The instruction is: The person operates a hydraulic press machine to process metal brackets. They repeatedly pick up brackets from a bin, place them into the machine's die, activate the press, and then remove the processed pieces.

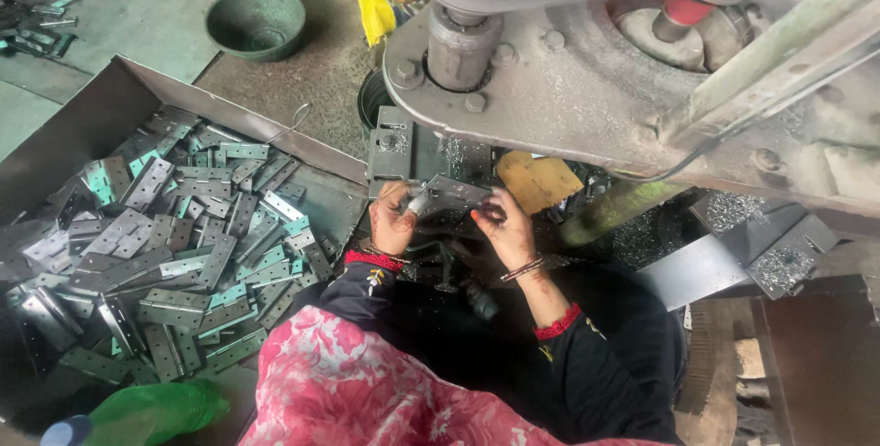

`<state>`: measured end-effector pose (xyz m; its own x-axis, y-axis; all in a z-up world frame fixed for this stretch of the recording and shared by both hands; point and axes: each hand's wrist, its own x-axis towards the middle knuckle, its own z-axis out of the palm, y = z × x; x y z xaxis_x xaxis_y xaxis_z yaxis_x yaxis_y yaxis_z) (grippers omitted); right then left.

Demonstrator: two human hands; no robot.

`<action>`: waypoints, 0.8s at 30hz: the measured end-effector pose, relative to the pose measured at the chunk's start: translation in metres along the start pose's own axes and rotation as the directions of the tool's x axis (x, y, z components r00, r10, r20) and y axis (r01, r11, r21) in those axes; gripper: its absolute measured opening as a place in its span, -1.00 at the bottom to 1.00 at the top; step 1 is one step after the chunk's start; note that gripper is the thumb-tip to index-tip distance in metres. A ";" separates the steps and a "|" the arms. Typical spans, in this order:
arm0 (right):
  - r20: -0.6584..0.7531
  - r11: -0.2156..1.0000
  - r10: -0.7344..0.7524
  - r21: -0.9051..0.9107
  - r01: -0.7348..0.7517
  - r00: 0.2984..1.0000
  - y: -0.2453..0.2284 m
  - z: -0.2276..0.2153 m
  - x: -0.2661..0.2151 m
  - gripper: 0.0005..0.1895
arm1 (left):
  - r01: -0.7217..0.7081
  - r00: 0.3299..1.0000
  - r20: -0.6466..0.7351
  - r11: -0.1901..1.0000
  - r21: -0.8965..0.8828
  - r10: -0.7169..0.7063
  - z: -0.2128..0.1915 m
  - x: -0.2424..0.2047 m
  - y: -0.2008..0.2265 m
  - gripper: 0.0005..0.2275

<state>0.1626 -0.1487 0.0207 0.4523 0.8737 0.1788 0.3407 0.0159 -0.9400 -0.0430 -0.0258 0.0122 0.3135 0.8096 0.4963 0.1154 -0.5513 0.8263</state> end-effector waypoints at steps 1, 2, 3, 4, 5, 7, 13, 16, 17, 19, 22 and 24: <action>-0.006 0.989 0.054 0.139 -0.052 0.999 0.003 0.001 0.007 -0.50 | 0.008 0.999 0.039 0.996 -0.094 -0.005 0.001 0.003 -0.001 -0.79; -0.006 0.956 0.108 0.273 -0.103 0.994 0.005 0.001 0.012 -0.56 | 0.020 0.997 0.079 0.982 -0.189 -0.005 0.003 0.007 -0.002 -0.79; -0.047 0.962 0.072 0.268 -0.057 0.996 0.005 0.002 0.015 -0.62 | 0.034 0.993 0.119 0.959 -0.283 -0.001 0.004 0.012 -0.002 -0.78; -0.089 0.965 0.040 0.260 -0.015 0.995 0.005 0.002 0.015 -0.67 | 0.030 0.995 0.094 0.999 -0.034 -0.026 0.005 0.014 -0.001 -0.75; -0.131 0.968 0.007 0.250 0.027 0.991 0.003 0.002 0.015 -0.72 | 0.030 0.997 0.065 0.976 0.217 -0.045 0.006 0.017 0.000 -0.71; -0.108 0.869 -0.364 -0.397 0.296 0.925 -0.005 0.006 0.013 -0.71 | 0.018 0.999 0.019 0.867 0.497 -0.031 0.007 0.021 0.002 -0.65; 0.324 0.471 -0.402 -0.729 0.497 0.856 -0.023 0.054 0.012 -0.61 | -0.007 1.000 0.015 0.825 0.565 -0.002 -0.001 0.020 0.003 -0.58; 0.313 0.537 -0.379 -0.692 0.483 0.871 -0.022 0.068 0.012 -0.59 | -0.026 0.994 0.099 0.813 0.581 -0.040 -0.001 0.017 0.001 -0.62; 0.299 0.571 -0.368 -0.675 0.468 0.881 -0.021 0.069 0.010 -0.59 | -0.044 0.986 0.155 0.794 0.607 -0.063 -0.001 0.016 0.001 -0.63; 0.301 0.628 -0.426 -0.580 0.519 0.853 -0.021 0.064 0.004 -0.59 | -0.086 0.962 0.253 0.769 0.633 -0.100 0.003 0.014 0.000 -0.59; 0.248 0.731 -0.361 -0.523 0.438 0.899 -0.028 0.047 -0.014 -0.61 | -0.134 0.937 0.325 0.734 0.666 -0.124 0.015 0.010 0.001 -0.53; 0.240 0.765 -0.288 -0.525 0.373 0.927 -0.033 0.034 -0.031 -0.61 | -0.155 0.942 0.315 0.675 0.721 -0.119 0.024 0.009 -0.001 -0.57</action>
<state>0.1090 -0.1595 0.0366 0.1239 0.9221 0.3665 0.8620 0.0829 -0.5001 -0.0182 -0.0233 0.0096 0.5780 0.7647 0.2850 0.7089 -0.6435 0.2889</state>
